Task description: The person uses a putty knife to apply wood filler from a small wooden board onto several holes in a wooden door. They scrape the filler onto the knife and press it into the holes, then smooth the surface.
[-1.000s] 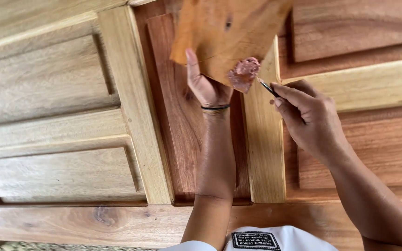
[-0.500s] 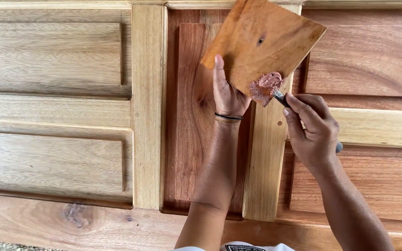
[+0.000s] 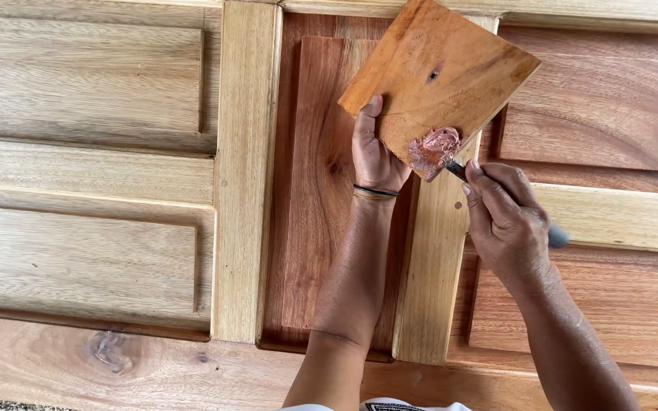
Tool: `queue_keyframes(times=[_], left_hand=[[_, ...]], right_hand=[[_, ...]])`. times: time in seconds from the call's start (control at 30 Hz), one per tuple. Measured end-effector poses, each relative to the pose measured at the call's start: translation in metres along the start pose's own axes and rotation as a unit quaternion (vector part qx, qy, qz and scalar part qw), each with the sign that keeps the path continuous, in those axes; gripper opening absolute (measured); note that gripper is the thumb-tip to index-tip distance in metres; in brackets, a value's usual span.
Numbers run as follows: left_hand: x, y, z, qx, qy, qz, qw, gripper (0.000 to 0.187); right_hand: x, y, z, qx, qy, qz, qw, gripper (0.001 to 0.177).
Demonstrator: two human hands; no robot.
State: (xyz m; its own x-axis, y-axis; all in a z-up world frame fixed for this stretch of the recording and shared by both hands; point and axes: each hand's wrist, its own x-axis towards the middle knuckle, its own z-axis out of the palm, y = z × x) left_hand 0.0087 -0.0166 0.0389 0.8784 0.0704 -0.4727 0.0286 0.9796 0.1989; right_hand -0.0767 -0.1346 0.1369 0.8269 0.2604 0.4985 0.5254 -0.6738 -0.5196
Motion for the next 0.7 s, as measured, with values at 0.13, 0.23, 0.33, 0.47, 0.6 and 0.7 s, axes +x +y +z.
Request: queue_keyframes(times=[0.13,0.23,0.33,0.47,0.6,0.7], left_hand=[[0.029,-0.012,-0.046,0.006,0.007,-0.014,1.000,0.029],[0.018,-0.009,-0.030,0.009,0.017,-0.012,1.000,0.030],[0.012,-0.005,-0.020,-0.007,0.009,-0.023,1.000,0.028],[0.017,-0.006,-0.024,-0.009,0.006,-0.022,1.000,0.029],[-0.010,0.001,-0.008,-0.032,-0.019,0.019,0.999,0.018],[-0.017,0.017,0.004,-0.118,-0.158,-0.139,0.970,0.045]], right_hand=[[0.000,0.002,-0.003,-0.017,-0.008,-0.012,1.000,0.010],[0.000,0.002,-0.005,-0.021,-0.013,-0.014,1.000,0.009],[0.002,0.003,-0.006,-0.017,-0.010,-0.045,0.999,0.009],[0.003,0.004,-0.009,-0.041,-0.019,-0.067,0.997,0.011],[-0.002,0.016,-0.018,-0.113,-0.110,-0.078,0.984,0.021],[-0.016,0.026,-0.024,-0.071,-0.082,-0.006,0.994,0.017]])
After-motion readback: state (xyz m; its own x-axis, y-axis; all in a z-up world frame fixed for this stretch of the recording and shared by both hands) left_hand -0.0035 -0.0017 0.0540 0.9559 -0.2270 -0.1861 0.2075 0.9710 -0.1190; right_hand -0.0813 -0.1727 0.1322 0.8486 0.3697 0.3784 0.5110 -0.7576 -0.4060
